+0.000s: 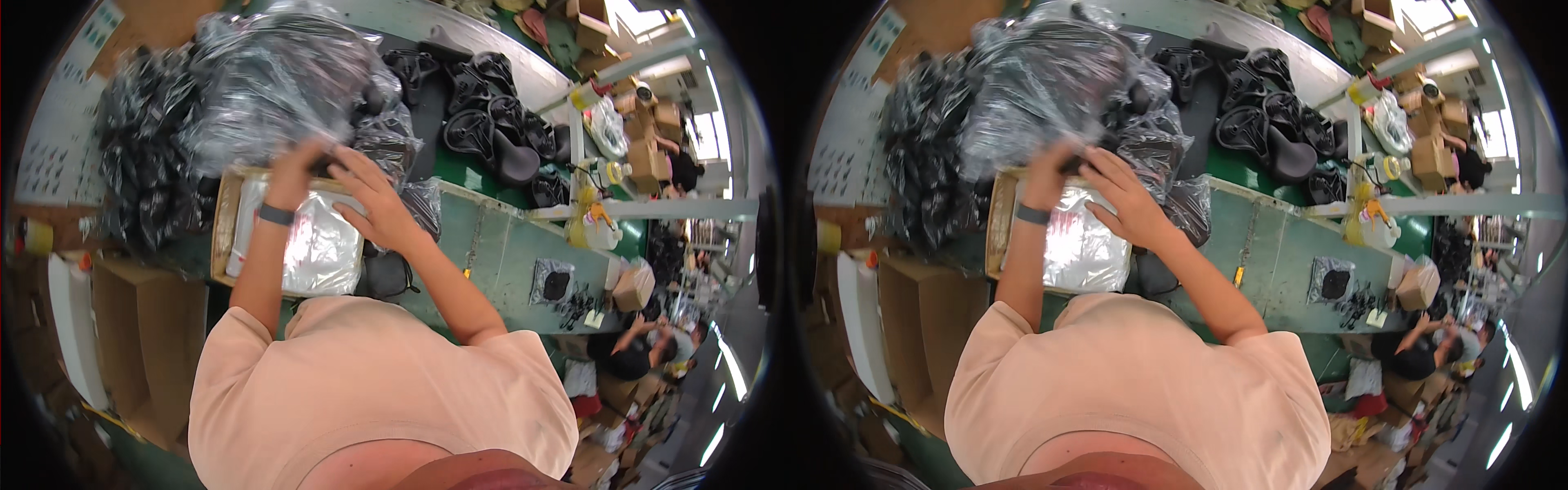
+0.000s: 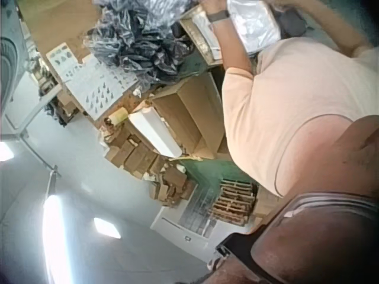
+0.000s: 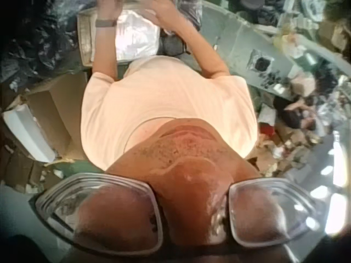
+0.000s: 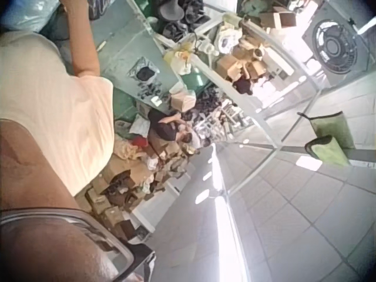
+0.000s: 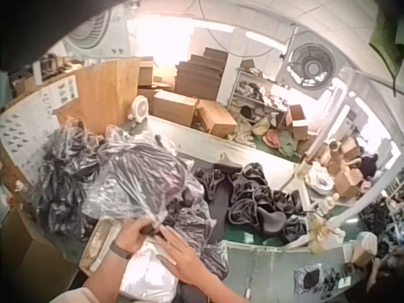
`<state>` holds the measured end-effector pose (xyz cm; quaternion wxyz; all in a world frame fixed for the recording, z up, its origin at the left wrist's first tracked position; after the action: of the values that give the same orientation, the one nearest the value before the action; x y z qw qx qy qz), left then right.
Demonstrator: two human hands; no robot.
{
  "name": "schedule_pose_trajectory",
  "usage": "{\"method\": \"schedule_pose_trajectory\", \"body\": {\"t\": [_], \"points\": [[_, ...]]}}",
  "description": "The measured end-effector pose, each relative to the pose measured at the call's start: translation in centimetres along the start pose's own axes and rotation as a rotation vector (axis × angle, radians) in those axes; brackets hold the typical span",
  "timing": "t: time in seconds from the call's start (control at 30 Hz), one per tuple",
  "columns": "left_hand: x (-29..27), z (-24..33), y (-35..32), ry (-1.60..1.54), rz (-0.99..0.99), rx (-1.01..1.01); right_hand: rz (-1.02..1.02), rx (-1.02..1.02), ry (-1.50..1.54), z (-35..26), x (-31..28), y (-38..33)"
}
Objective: The recorder is picking up individual bicycle seats from a conveyor belt/table and placing them into individual plastic bags.
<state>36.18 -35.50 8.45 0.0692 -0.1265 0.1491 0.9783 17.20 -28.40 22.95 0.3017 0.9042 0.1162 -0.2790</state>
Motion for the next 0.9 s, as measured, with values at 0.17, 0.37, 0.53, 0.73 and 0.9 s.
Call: {"method": "schedule_pose_trajectory", "body": {"t": [0.17, 0.37, 0.53, 0.73, 0.9], "points": [[-13.5, -10.7, 6.5, -0.810, 0.703, -0.479, 0.233, 0.487, 0.027, 21.8, -6.9, -1.0], [-15.5, -13.9, -1.7, -0.150, 0.847, -0.496, 0.307, 1.015, -0.500, 54.1, -17.8, -15.6], [-5.5, -9.2, -8.3, 0.198, 0.685, -0.471, 0.147, 0.996, -0.705, 64.1, -19.3, -16.3], [7.7, -12.0, -16.4, 0.355, 0.061, -0.524, -0.066, 1.315, -0.892, 64.7, -17.8, -18.9], [17.4, -13.2, -16.0, 0.418, -0.294, -0.371, 0.218, 1.182, -0.487, 57.0, -19.9, -26.7]]}}
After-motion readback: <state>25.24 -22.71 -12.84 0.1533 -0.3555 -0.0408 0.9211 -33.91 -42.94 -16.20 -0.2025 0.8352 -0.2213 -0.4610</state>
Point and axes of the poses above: each hand's wrist, its own y-axis towards the middle knuckle, its own x-axis out of the palm, z = x × y, the point moved 10 cm from there along y, towards the middle knuckle, and after that the axes turned 6 degrees about x, right-handed, at the moved point
